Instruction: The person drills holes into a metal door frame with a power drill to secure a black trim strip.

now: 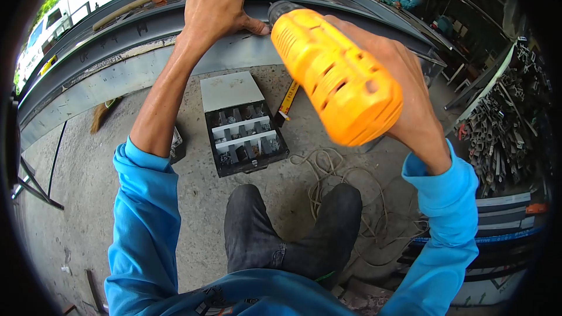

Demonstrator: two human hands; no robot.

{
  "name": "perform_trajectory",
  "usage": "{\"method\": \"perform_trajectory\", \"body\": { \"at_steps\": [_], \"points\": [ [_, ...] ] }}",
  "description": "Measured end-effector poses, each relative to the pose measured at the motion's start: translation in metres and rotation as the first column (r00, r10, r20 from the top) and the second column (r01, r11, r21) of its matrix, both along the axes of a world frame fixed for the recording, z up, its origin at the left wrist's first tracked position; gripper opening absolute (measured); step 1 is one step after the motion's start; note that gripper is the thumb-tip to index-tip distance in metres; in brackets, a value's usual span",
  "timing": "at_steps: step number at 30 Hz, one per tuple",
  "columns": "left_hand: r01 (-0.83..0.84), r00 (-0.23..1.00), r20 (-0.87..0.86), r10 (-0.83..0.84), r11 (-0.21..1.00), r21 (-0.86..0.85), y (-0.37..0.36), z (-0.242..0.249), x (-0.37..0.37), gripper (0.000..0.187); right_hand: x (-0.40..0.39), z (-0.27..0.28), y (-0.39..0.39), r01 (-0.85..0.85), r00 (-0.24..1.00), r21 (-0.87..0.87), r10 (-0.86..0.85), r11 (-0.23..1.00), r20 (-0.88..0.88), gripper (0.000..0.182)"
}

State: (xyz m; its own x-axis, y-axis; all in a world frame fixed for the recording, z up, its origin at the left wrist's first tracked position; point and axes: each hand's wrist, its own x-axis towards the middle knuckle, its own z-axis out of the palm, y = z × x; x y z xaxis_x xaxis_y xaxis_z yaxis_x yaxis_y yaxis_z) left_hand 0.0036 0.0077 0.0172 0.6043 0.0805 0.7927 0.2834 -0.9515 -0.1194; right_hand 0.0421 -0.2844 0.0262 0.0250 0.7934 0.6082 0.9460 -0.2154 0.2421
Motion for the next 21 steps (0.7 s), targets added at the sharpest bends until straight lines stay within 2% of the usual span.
{"method": "perform_trajectory", "body": {
  "at_steps": [2,3,4,6,8,9,10,12,14,16,18,20,21],
  "points": [
    [0.016,0.999,0.046,-0.015,1.000,-0.006,-0.001,-0.001,-0.001,0.062,0.026,-0.018,-0.017,-0.119,0.956,0.140,0.151,0.983,-0.250,0.070],
    [0.018,0.999,0.027,-0.018,1.000,-0.016,-0.001,0.000,-0.001,0.063,0.030,-0.021,-0.026,-0.077,0.979,0.103,0.095,0.992,-0.180,0.045],
    [0.018,1.000,0.010,-0.018,1.000,-0.022,-0.001,0.002,-0.002,0.063,0.035,-0.026,-0.025,-0.078,0.979,0.108,0.097,0.991,-0.178,0.045],
    [0.029,0.999,0.031,-0.030,1.000,0.006,0.001,-0.001,-0.001,0.064,0.044,-0.035,-0.024,-0.132,0.954,0.127,0.161,0.983,-0.251,0.067],
    [0.032,0.998,0.058,-0.034,0.999,0.034,0.002,0.001,0.000,0.064,0.007,-0.008,0.004,-0.105,0.929,0.119,0.140,0.987,-0.342,0.058],
    [0.030,0.997,0.063,-0.033,0.999,0.035,0.002,0.001,-0.001,0.065,-0.010,-0.004,0.010,-0.033,0.965,0.122,0.063,0.992,-0.256,0.054],
    [0.031,0.997,0.067,-0.033,0.999,0.036,0.002,0.000,0.000,0.066,-0.013,-0.004,0.013,-0.032,0.963,0.123,0.063,0.992,-0.261,0.054],
    [0.020,0.997,0.068,-0.022,0.999,0.037,0.003,-0.002,0.001,0.066,-0.016,-0.002,0.015,0.016,0.999,0.097,-0.013,0.995,-0.040,0.056],
    [0.013,0.998,0.065,-0.016,0.999,0.040,0.001,0.000,0.001,0.067,-0.023,0.001,0.013,0.010,0.998,0.084,-0.004,0.996,-0.066,0.057],
    [-0.045,0.997,-0.068,0.042,0.999,-0.029,0.001,0.004,0.000,0.081,-0.011,0.003,0.007,-0.228,0.970,0.146,0.238,0.963,-0.058,0.056],
    [-0.013,1.000,-0.010,0.013,1.000,-0.005,-0.001,0.001,-0.003,0.073,0.010,0.006,-0.005,-0.221,0.961,-0.087,0.233,0.971,0.150,0.043],
    [0.015,0.998,0.053,-0.016,1.000,0.020,-0.001,0.000,-0.003,0.066,-0.020,0.006,0.009,-0.234,0.942,0.147,0.261,0.961,-0.211,0.056],
    [0.024,0.997,0.078,-0.027,0.999,0.033,0.000,-0.002,-0.002,0.066,-0.030,0.007,0.013,0.052,0.992,0.021,-0.049,0.998,-0.118,0.049]
  ]
}}
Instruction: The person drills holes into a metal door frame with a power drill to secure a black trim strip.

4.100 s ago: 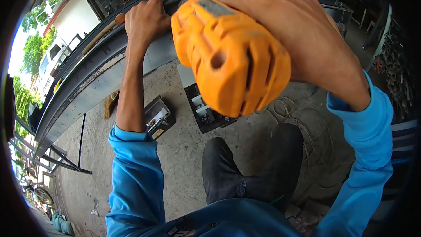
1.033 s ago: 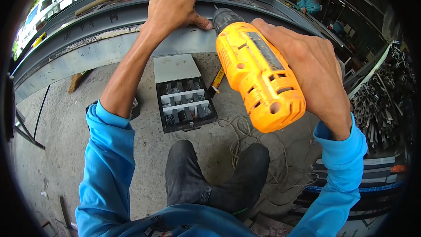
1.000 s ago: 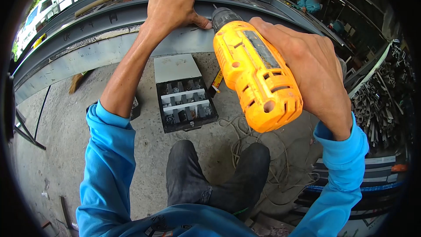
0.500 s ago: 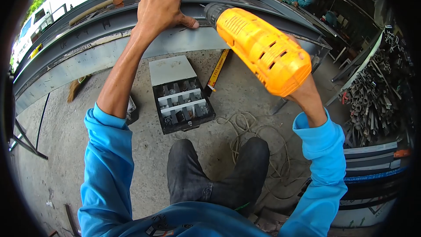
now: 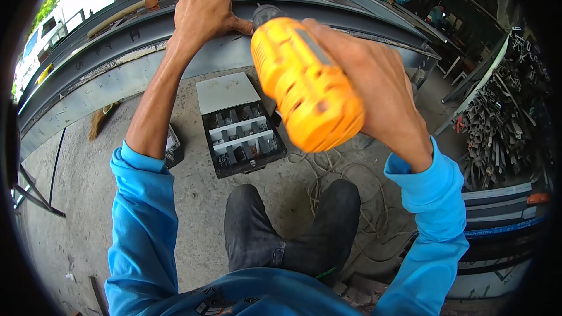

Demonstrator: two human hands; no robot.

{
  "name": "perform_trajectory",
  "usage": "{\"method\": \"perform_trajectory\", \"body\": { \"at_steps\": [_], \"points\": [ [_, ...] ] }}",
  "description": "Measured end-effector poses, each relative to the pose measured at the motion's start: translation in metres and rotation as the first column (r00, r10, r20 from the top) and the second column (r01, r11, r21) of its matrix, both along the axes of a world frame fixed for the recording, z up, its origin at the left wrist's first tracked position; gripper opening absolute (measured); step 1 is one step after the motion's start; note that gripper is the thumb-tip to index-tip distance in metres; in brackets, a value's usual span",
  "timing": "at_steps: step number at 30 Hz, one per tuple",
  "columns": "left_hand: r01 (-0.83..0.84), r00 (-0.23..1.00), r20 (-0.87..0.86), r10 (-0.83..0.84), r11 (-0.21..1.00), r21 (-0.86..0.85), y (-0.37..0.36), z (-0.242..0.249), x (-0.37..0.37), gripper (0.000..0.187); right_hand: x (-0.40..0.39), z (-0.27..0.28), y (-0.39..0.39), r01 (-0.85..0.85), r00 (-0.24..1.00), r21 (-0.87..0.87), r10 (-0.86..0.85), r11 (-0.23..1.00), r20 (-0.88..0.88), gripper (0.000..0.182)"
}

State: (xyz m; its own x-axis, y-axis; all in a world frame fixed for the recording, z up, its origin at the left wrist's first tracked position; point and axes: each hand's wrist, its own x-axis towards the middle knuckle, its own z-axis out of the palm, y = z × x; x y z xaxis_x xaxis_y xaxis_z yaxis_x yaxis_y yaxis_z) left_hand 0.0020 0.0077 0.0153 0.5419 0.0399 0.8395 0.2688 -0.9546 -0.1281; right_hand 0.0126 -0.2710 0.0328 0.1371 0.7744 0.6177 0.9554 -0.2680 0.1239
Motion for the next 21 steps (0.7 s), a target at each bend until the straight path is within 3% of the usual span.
{"method": "perform_trajectory", "body": {
  "at_steps": [1,5,6,7,9,10,13,14,15,17,19,20,21],
  "points": [
    [0.008,1.000,0.025,-0.009,1.000,0.015,0.001,0.000,0.000,0.066,0.001,-0.005,0.002,0.010,0.987,0.016,-0.013,1.000,0.161,0.061],
    [-0.015,1.000,0.001,0.015,1.000,0.025,0.002,0.002,0.002,0.067,0.012,-0.006,0.005,-0.088,0.994,0.068,0.083,0.994,0.065,0.064],
    [-0.052,0.997,-0.055,0.052,0.999,0.001,0.000,0.004,0.001,0.074,0.027,-0.005,0.006,-0.206,0.977,0.111,0.210,0.972,-0.028,0.062],
    [-0.092,0.990,-0.111,0.090,0.996,-0.018,-0.001,0.006,0.000,0.082,0.054,-0.018,0.002,-0.158,0.986,0.135,0.163,0.978,-0.024,0.059],
    [-0.075,0.988,-0.137,0.072,0.997,-0.017,0.003,0.009,-0.001,0.082,0.056,-0.022,0.002,-0.122,0.984,0.077,0.110,0.990,0.141,0.042],
    [-0.052,0.985,-0.166,0.048,0.998,-0.019,0.005,0.009,-0.003,0.082,0.057,-0.028,0.002,-0.136,0.982,0.077,0.124,0.988,0.143,0.042],
    [-0.026,0.990,-0.137,0.025,1.000,-0.011,0.002,0.008,-0.005,0.068,0.049,-0.041,-0.002,-0.166,0.986,0.104,0.165,0.981,0.019,0.043],
    [-0.010,0.992,-0.127,0.008,1.000,-0.013,0.003,0.008,-0.005,0.069,0.038,-0.042,-0.003,-0.102,0.894,0.287,0.214,0.953,-0.394,0.043],
    [-0.007,0.992,-0.129,0.007,1.000,-0.005,0.004,0.009,-0.004,0.069,0.032,-0.043,-0.001,0.038,0.627,0.419,0.304,0.907,-0.717,0.044],
    [-0.015,0.994,-0.108,0.014,1.000,-0.005,0.003,0.007,-0.004,0.071,0.028,-0.050,0.006,0.042,0.603,0.449,0.335,0.893,-0.724,0.035],
    [-0.007,0.993,-0.117,0.009,1.000,0.019,0.004,0.006,0.000,0.072,0.024,-0.059,0.008,0.040,0.499,0.533,0.446,0.845,-0.743,0.046],
    [-0.003,0.995,-0.097,0.006,0.999,0.033,0.003,0.006,-0.001,0.072,0.019,-0.064,0.003,0.003,0.546,0.545,0.456,0.838,-0.703,0.046],
    [-0.007,0.998,-0.069,0.010,0.999,0.045,0.004,0.007,-0.003,0.072,0.019,-0.072,-0.005,-0.036,0.758,0.524,0.365,0.851,-0.541,0.044]
  ]
}}
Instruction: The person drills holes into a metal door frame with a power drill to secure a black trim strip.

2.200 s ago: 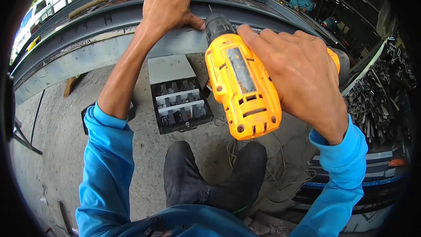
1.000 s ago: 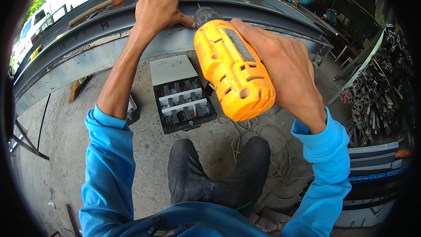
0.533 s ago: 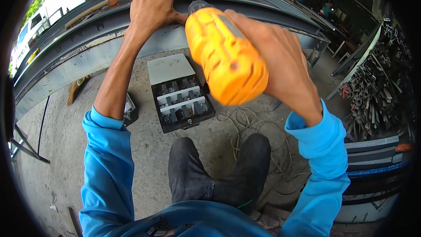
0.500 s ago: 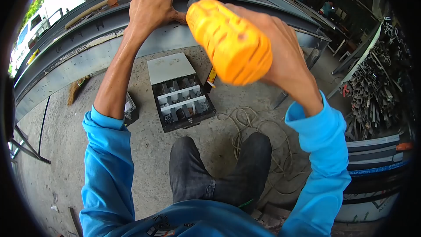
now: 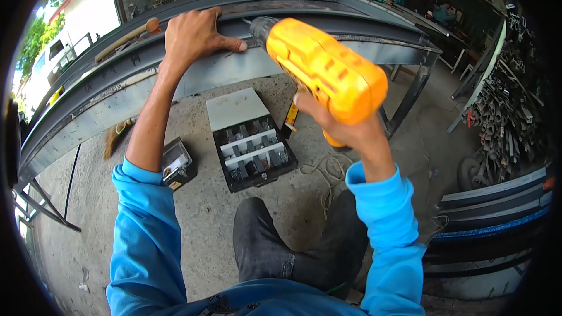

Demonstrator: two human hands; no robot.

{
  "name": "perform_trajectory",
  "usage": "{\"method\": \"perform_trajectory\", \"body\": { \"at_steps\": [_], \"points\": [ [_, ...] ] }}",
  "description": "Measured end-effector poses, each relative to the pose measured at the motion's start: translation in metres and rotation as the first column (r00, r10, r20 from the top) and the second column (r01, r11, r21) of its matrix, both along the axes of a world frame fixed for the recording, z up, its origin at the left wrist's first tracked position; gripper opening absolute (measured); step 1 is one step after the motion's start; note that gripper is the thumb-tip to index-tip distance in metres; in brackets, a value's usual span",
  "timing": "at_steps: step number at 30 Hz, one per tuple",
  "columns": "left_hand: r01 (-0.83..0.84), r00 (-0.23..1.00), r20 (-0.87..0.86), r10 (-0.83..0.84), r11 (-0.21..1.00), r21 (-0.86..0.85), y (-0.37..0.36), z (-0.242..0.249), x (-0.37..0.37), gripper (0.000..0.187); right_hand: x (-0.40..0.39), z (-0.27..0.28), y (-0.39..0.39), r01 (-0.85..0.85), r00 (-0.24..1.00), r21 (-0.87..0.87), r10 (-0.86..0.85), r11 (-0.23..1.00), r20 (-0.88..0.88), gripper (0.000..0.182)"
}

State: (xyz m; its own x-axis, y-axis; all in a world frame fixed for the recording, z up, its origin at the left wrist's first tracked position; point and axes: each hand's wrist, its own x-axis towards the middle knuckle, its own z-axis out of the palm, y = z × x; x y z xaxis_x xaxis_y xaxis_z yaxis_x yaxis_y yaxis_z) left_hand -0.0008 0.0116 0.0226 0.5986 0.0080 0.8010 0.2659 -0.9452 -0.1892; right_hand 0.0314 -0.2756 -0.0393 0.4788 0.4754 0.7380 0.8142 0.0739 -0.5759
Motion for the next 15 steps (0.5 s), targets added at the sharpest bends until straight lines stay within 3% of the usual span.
{"method": "perform_trajectory", "body": {
  "at_steps": [2,4,5,6,7,9,10,12,14,15],
  "points": [
    [-0.017,0.999,-0.033,0.017,1.000,0.004,-0.002,0.003,-0.005,0.078,-0.015,-0.010,-0.030,0.028,0.999,0.008,-0.028,1.000,-0.035,0.042],
    [-0.128,0.985,-0.114,0.127,0.992,0.003,-0.005,0.005,-0.004,0.085,-0.031,-0.026,-0.060,0.094,0.978,0.018,-0.088,0.995,-0.191,0.042],
    [-0.083,0.996,-0.037,0.082,0.996,-0.022,-0.005,0.002,-0.003,0.082,-0.030,-0.042,-0.072,0.111,0.972,0.051,-0.098,0.992,-0.214,0.042],
    [-0.159,0.976,-0.168,0.136,0.979,-0.131,-0.010,0.012,-0.002,0.078,-0.024,-0.064,-0.080,0.143,0.962,0.087,-0.118,0.986,-0.247,0.043],
    [-0.103,0.980,-0.189,0.067,0.976,-0.190,-0.004,0.016,0.000,0.071,-0.022,-0.081,-0.085,0.134,0.911,0.148,-0.063,0.980,-0.408,0.045],
    [-0.050,0.917,-0.380,-0.124,0.908,-0.416,-0.005,0.038,0.004,0.056,-0.002,-0.116,-0.081,0.108,0.741,0.332,0.147,0.937,-0.655,0.041],
    [0.088,0.907,-0.334,-0.259,0.888,-0.451,0.002,0.040,0.012,0.046,0.012,-0.140,-0.076,0.097,0.618,0.434,0.287,0.896,-0.732,0.036],
    [0.029,0.858,-0.442,-0.263,0.882,-0.470,-0.010,0.056,0.023,0.038,0.042,-0.189,-0.070,0.136,0.336,0.536,0.470,0.833,-0.816,0.040],
    [0.112,0.852,-0.418,-0.314,0.891,-0.440,-0.012,0.050,0.036,0.037,0.060,-0.242,-0.065,0.292,0.109,0.575,0.571,0.764,-0.814,0.023],
    [0.179,0.845,-0.398,-0.357,0.890,-0.419,-0.012,0.049,0.043,0.037,0.082,-0.270,-0.063,0.295,0.131,0.587,0.576,0.754,-0.807,0.023]
  ]
}}
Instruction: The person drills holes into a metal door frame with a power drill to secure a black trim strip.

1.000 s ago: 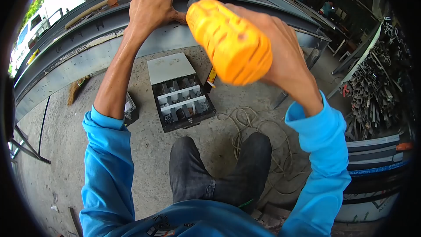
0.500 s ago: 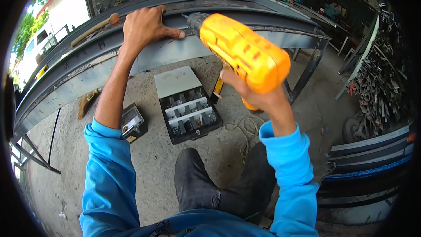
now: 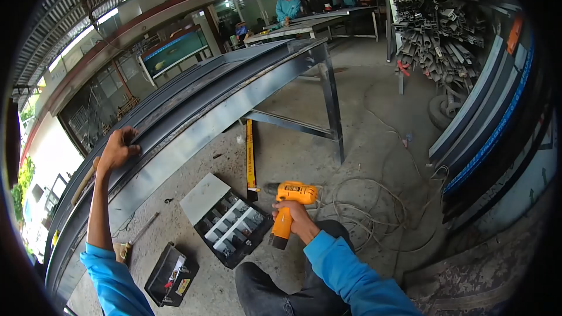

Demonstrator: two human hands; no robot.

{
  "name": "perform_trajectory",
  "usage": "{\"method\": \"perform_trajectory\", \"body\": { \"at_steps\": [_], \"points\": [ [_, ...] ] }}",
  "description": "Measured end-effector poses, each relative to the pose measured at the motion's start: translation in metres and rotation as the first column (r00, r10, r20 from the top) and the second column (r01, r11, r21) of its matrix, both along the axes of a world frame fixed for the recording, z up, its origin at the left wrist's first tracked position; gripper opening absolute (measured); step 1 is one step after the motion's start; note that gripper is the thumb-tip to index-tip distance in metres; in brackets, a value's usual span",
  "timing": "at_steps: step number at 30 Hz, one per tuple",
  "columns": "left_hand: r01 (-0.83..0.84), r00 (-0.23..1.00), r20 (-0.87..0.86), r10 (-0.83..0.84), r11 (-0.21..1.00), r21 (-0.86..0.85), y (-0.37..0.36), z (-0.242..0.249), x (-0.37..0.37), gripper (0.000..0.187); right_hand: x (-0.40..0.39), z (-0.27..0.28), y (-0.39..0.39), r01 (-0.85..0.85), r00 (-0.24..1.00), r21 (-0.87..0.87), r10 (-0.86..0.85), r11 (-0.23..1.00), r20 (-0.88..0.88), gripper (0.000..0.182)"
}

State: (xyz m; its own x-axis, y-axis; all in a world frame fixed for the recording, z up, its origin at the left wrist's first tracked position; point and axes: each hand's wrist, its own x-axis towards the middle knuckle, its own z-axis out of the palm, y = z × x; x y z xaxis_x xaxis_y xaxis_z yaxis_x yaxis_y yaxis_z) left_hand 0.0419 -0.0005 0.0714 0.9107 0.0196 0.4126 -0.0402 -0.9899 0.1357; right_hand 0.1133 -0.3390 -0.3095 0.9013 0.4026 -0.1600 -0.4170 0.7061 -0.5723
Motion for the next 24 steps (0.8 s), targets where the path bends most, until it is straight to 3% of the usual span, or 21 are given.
{"method": "perform_trajectory", "body": {
  "at_steps": [2,3,5,7,9,11,15,17,19,24],
  "points": [
    [0.007,1.000,0.011,-0.007,0.999,-0.045,-0.006,-0.005,-0.004,0.038,0.017,-0.067,-0.003,-0.061,0.926,0.209,0.133,0.976,-0.353,0.022],
    [0.004,0.999,0.053,0.002,0.995,-0.102,-0.006,-0.007,-0.004,0.040,0.023,-0.076,-0.006,-0.050,0.926,0.205,0.122,0.978,-0.357,0.022],
    [0.035,0.992,0.128,-0.018,0.990,-0.135,-0.003,-0.012,0.000,0.038,0.035,-0.073,0.003,0.160,0.772,0.302,0.072,0.940,-0.631,0.019],
    [-0.036,0.993,0.104,0.051,0.989,-0.143,-0.011,-0.009,-0.006,0.036,0.031,-0.063,0.002,0.192,0.780,0.233,-0.005,0.953,-0.626,0.018],
    [-0.061,0.989,0.129,0.076,0.992,-0.113,-0.014,-0.013,-0.005,0.035,0.027,-0.048,-0.002,0.059,0.897,0.245,0.057,0.968,-0.439,0.011],
    [-0.277,0.956,0.097,0.276,0.961,-0.001,-0.032,-0.009,-0.005,0.035,0.025,-0.046,0.004,0.077,0.900,0.239,0.036,0.968,-0.434,0.012],
    [-0.226,0.907,0.386,0.168,0.968,0.108,-0.027,-0.031,-0.004,0.036,0.005,-0.037,-0.002,0.024,0.894,0.264,0.097,0.964,-0.438,0.016],
    [-0.199,0.940,0.294,0.172,0.978,0.064,-0.027,-0.022,-0.005,0.037,-0.005,-0.024,-0.004,0.072,0.787,0.222,0.081,0.972,-0.611,0.017],
    [-0.194,0.975,0.117,0.188,0.980,0.042,-0.034,-0.008,-0.012,0.036,-0.006,-0.028,-0.009,0.049,0.805,0.198,0.079,0.979,-0.588,0.018],
    [-0.150,0.985,-0.088,0.146,0.988,-0.038,-0.015,0.009,-0.014,0.038,0.010,-0.045,-0.019,-0.002,0.891,0.257,0.119,0.966,-0.438,0.017]
  ]
}}
